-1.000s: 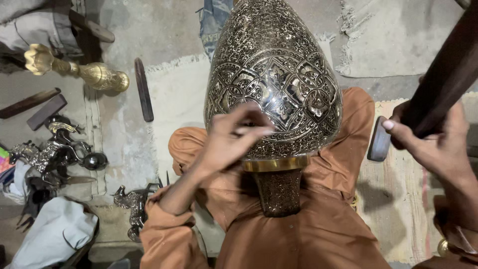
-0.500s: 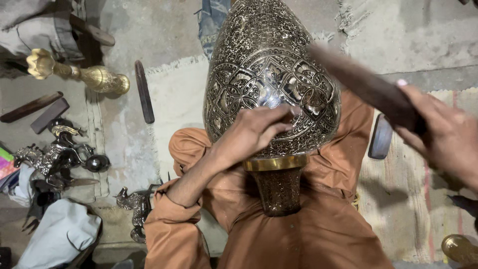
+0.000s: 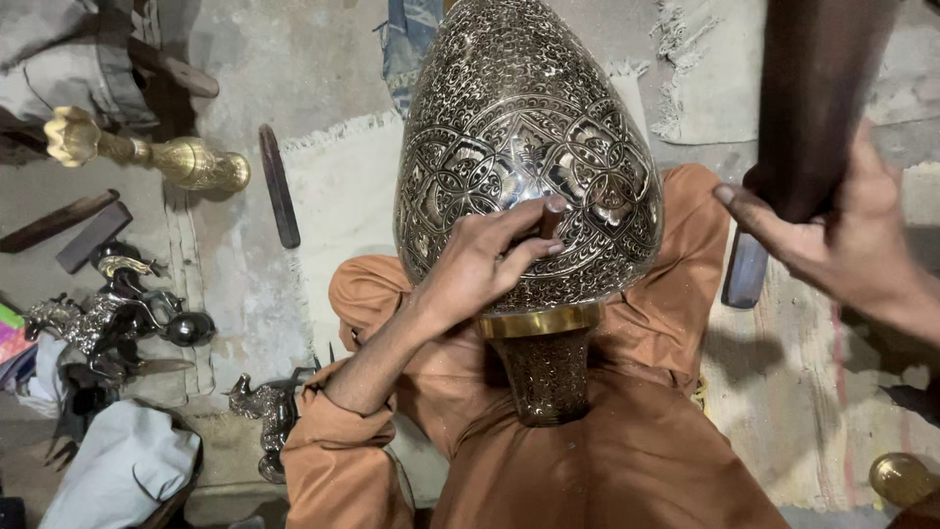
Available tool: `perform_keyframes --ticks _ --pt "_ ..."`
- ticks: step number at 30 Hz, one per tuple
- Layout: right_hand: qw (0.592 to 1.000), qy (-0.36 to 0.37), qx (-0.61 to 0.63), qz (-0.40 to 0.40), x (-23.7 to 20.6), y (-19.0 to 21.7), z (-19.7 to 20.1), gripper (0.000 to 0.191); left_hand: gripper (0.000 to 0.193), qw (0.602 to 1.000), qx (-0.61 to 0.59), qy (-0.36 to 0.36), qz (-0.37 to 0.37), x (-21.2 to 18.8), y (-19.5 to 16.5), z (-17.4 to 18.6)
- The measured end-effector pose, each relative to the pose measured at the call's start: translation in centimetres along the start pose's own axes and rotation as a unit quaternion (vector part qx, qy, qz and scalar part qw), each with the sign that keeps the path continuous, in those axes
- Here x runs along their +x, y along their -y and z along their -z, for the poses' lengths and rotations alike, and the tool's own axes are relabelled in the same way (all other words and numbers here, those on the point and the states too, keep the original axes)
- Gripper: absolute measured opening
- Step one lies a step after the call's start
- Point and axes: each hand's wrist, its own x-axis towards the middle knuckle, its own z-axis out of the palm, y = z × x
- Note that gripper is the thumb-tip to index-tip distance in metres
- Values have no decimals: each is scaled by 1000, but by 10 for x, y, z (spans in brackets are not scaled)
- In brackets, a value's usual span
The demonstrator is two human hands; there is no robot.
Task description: The person sits on the floor holding an ornate metal vase between their legs. They hold a small punch against the vase surface with one hand and strike it repeatedly with a wooden mallet held in the other hand, working across different areas of the decorated surface and repositioning the vase as they go.
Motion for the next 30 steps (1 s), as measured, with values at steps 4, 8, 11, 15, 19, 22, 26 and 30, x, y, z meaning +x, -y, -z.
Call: perform_keyframes --ticks 4,8,11,15,19,22,26,30 --pt "944 86 -314 56 7 13 5 62 38 999 16 27 37 3 -1 2" --pt "977 62 -196 64 -4 -6 7 55 23 1000 12 21 -15 5 1 2" --pt "985 53 -165 7 -12 -14 5 48 38 1000 -3 16 -10 5 3 4" --pt "959 67 -265 74 -14 -5 8 57 29 999 22 45 -8 8 4 7" --pt "990 6 -139 -39 -15 -5 -6 66 35 999 7 32 -40 10 1 9" --pt "905 145 -400 22 -15 -25 7 60 37 998 8 40 -43 13 -1 11" --pt "978 97 -184 -16 -21 -46 9 35 38 998 -1 53 -26 15 -1 12" --pt "935 113 -334 -39 -32 -43 13 21 32 996 12 86 -7 19 1 12"
